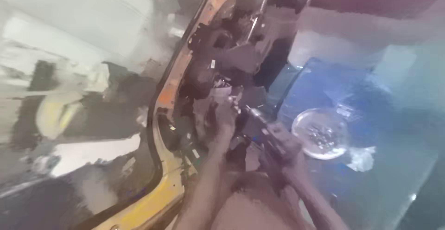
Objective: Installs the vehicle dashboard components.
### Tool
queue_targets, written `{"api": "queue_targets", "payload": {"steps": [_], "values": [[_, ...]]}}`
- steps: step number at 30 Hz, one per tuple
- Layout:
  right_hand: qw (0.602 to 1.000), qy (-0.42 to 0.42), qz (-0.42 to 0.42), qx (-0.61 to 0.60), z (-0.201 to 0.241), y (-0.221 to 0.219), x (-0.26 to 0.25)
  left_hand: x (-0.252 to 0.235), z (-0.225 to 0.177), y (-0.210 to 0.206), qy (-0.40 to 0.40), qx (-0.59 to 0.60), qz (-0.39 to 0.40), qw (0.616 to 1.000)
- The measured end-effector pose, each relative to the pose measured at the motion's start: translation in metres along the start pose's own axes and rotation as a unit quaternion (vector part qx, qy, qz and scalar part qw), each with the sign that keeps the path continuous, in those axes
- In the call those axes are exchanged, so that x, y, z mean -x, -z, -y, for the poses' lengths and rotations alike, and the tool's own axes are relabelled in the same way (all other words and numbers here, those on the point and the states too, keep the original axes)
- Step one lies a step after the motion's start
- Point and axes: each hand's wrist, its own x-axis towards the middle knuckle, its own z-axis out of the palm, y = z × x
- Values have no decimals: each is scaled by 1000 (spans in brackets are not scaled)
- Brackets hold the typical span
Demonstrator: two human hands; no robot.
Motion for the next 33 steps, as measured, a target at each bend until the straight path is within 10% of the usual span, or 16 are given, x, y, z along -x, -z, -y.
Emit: {"api": "queue_targets", "payload": {"steps": [5, 12, 33], "values": [[995, -28, 87, -48, -3, -62, -59, -18, -3, 53, 32, -102, 35, 994], [985, -62, 87, -135, -10, -111, -87, -61, 7, 67, 62, 123, 69, 988], [984, -127, 85, -88, -29, -145, -126, -132, 34, 67, 156, 204, -7, 966]]}}
